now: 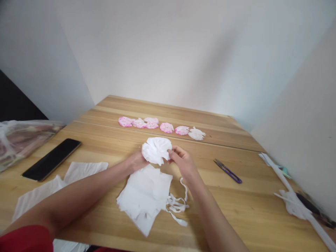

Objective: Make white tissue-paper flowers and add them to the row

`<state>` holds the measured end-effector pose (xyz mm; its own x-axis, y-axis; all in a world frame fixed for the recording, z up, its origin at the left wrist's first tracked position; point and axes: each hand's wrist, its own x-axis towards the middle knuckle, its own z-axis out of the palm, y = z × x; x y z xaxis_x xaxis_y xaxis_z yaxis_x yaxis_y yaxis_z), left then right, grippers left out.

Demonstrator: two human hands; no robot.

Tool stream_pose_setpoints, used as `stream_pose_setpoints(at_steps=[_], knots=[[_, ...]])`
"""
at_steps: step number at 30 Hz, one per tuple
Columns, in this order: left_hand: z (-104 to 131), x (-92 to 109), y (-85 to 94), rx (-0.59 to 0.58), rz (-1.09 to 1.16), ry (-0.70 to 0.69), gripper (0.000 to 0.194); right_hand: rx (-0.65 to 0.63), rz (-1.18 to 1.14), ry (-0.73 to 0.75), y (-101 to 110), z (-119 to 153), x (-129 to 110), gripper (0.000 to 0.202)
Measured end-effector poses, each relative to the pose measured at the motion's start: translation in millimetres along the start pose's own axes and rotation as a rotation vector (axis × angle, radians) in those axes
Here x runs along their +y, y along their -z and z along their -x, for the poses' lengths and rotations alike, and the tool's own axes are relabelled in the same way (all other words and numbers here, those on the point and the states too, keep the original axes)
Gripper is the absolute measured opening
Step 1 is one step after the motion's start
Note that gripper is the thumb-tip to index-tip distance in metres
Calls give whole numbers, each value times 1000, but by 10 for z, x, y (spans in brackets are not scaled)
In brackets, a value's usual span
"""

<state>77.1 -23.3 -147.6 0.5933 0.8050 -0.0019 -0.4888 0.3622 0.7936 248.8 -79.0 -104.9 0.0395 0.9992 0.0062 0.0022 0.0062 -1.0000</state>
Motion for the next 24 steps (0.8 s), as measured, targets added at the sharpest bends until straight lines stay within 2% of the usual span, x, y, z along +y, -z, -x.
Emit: stream_pose_setpoints(at_steps=[3, 5, 7, 9, 13, 17, 21, 24], knots=[[-2, 3, -7, 21, 57, 27, 49, 127, -13, 41, 55, -32, 57, 28], [-5, 4, -14, 33, 74, 46, 48, 242, 5, 69, 100, -47, 75, 34], [-14, -3, -18, 73, 83, 61, 43, 331, 84, 110, 134, -33, 72, 40], [-27, -17, -15, 118, 71, 65, 37, 363, 193, 173, 144, 12, 46, 41], [-39, -52, -2, 179, -8, 52, 29, 318, 442, 338, 99, 107, -36, 37], [-38, -70, 7, 169, -24, 80, 33, 222, 614, 494, 37, 74, -75, 32], [-56, -99, 43, 150, -6, 72, 38, 162, 725, 440, 6, 1, -46, 28], [-65, -116, 72, 107, -51, 62, 39, 191, 747, 360, -1, 0, -9, 24]])
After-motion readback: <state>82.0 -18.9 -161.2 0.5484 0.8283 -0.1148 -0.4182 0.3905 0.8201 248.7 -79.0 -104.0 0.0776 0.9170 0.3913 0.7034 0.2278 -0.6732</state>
